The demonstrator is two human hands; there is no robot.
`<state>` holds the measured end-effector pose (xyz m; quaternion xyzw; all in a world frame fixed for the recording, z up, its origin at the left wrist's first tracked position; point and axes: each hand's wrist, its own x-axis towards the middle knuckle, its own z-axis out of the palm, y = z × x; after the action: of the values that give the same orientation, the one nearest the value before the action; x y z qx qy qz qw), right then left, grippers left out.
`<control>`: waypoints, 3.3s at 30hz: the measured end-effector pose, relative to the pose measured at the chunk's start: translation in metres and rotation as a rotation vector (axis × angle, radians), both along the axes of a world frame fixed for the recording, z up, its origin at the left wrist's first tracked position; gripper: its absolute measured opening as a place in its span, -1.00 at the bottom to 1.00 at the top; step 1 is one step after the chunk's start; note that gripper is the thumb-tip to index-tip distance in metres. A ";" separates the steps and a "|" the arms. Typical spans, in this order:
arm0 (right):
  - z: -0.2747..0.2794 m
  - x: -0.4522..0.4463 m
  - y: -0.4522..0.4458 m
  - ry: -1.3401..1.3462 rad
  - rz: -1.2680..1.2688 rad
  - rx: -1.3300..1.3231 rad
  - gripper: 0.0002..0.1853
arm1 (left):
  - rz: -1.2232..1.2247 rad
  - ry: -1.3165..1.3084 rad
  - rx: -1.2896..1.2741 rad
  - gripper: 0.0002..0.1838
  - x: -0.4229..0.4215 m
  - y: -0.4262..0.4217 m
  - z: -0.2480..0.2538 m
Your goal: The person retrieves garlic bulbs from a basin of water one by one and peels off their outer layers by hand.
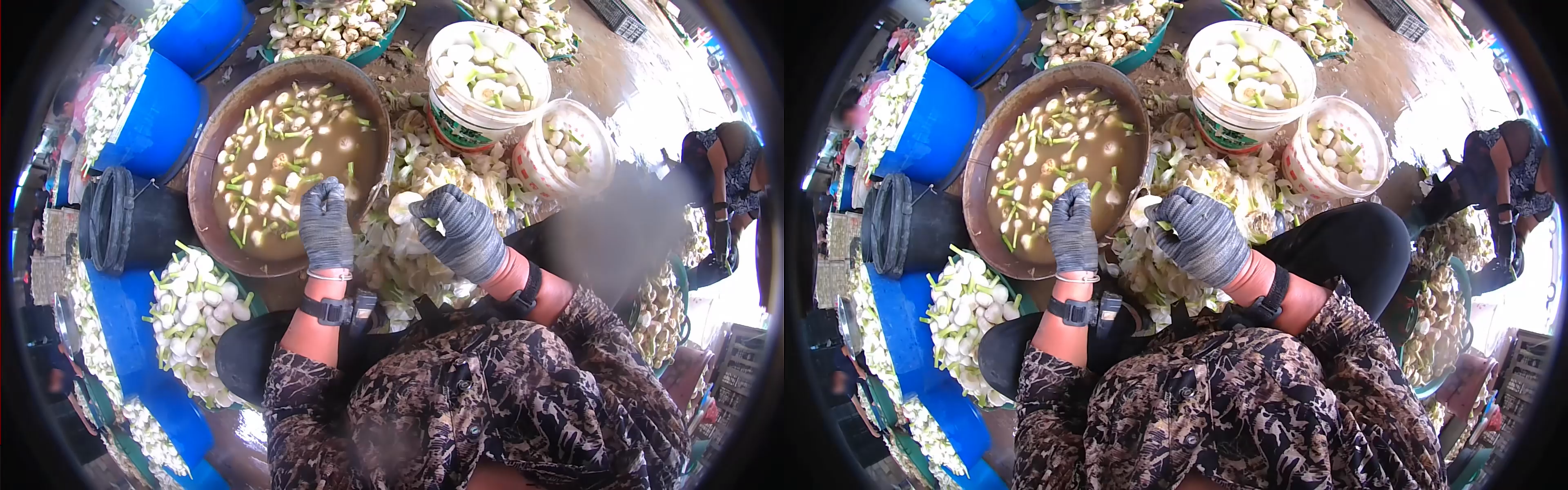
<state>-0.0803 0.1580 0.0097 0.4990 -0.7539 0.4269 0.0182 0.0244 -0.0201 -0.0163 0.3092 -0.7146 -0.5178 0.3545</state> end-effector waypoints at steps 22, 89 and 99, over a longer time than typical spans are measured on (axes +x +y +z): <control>-0.007 -0.022 -0.004 -0.473 0.010 -0.147 -0.79 | -0.499 0.000 0.529 -0.53 -0.022 0.029 -0.001; -0.056 -0.053 -0.015 -0.385 0.358 0.936 -0.71 | -0.118 -0.315 0.476 -0.71 -0.115 -0.142 -0.145; -0.057 -0.050 -0.028 -0.351 0.381 0.935 -0.72 | -0.648 -0.979 0.085 -0.71 -0.044 -0.164 -0.226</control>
<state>-0.1300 0.1305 -0.0468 0.5029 -0.7514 0.1183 -0.4105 -0.0197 -0.1846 -0.2420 0.2921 -0.8318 -0.4249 -0.2056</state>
